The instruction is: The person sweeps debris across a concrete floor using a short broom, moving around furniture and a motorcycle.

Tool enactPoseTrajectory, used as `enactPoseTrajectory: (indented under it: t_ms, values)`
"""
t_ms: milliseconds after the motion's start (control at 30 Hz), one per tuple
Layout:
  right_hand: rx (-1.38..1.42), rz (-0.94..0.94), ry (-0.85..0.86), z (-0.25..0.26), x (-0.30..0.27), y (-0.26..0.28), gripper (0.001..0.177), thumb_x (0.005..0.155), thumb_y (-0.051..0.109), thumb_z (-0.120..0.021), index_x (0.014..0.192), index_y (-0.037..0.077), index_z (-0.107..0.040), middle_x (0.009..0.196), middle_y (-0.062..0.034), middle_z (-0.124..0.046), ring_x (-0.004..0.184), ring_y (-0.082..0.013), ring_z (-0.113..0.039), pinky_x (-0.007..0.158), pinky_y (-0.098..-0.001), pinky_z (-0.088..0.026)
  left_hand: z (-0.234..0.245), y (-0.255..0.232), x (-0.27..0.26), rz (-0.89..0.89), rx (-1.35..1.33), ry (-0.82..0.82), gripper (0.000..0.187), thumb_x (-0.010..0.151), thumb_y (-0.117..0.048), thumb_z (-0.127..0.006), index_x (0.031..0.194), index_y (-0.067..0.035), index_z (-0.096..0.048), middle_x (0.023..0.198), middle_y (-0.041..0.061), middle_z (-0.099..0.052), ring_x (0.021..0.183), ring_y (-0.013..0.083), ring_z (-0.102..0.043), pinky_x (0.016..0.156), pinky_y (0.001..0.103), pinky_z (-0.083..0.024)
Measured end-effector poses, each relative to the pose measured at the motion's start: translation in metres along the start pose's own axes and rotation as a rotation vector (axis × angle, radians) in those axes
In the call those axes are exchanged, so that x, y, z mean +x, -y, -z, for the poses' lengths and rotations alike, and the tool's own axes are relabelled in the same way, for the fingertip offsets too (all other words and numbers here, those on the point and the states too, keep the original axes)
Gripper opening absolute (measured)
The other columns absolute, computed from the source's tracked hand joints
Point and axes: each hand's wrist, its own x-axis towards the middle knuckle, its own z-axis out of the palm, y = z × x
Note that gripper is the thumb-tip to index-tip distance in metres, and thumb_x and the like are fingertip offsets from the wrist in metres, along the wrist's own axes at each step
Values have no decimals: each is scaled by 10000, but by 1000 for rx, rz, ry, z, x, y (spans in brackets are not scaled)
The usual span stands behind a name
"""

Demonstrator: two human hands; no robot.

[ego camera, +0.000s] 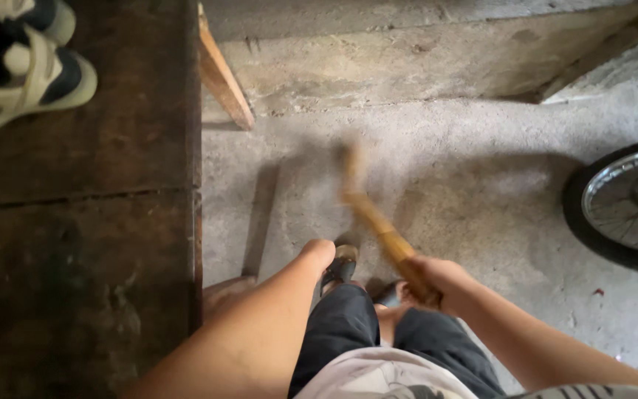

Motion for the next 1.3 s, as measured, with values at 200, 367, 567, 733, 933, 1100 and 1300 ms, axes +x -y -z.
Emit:
enactPoseTrajectory:
  t_ms: [200, 367, 567, 733, 933, 1100, 1300]
  values:
    - [-1766, 943, -8, -95, -20, 11, 262, 966, 300, -556, 1166, 148, -631, 832, -116, -769, 789, -315, -752, 677, -451, -565, -5, 7, 2, -9, -93, -28, 322, 887, -183, -463, 958, 13, -709, 740, 160, -589, 581, 276, -524, 533, 445, -410]
    - [-2215, 1216, -115, -141, 28, 35, 320, 969, 253, -549, 1251, 134, -644, 1037, -137, -739, 962, -313, -738, 706, -449, -602, 15, 10, 9, -19, -193, -127, 319, 883, -179, -463, 953, 18, -704, 742, 169, -598, 590, 284, -535, 543, 452, -418]
    - [-1472, 547, -255, -19, 82, 86, 502, 989, 506, -549, 1008, 47, -753, 887, -183, -743, 747, -312, -705, 648, -444, -525, 16, 8, 12, -19, -227, -184, 317, 879, -175, -462, 947, 24, -698, 743, 179, -608, 601, 293, -550, 556, 461, -429]
    - [-1049, 207, -386, 126, 138, 91, 546, 1005, 471, -531, 903, -28, -728, 690, -203, -710, 488, -292, -643, 515, -426, -527, -2, -9, 4, -32, -254, -180, 314, 875, -172, -462, 942, 29, -693, 744, 187, -616, 610, 301, -562, 567, 468, -437]
    - [-537, 191, -426, 157, 145, 132, 426, 1000, 358, -603, 935, -45, -724, 742, -183, -712, 499, -246, -603, 460, -390, -483, -24, -38, -11, -63, -287, -150, 311, 870, -168, -461, 936, 36, -687, 746, 197, -626, 621, 310, -576, 579, 477, -447]
    - [-528, 378, -307, 49, 48, 148, 330, 995, 265, -664, 960, -59, -720, 785, -166, -713, 508, -208, -570, 414, -360, -446, -31, -74, -12, -118, -192, -158, 320, 878, -178, -456, 924, 39, -686, 706, 197, -607, 577, 301, -546, 553, 466, -424]
    - [-1477, 778, -15, -100, -12, 165, 420, 939, 430, -629, 1074, 34, -675, 881, -155, -706, 717, -275, -665, 574, -411, -533, -13, -130, 58, -92, -414, -55, 211, 894, -160, -474, 971, -46, -633, 702, 143, -571, 574, 270, -546, 528, 438, -443]
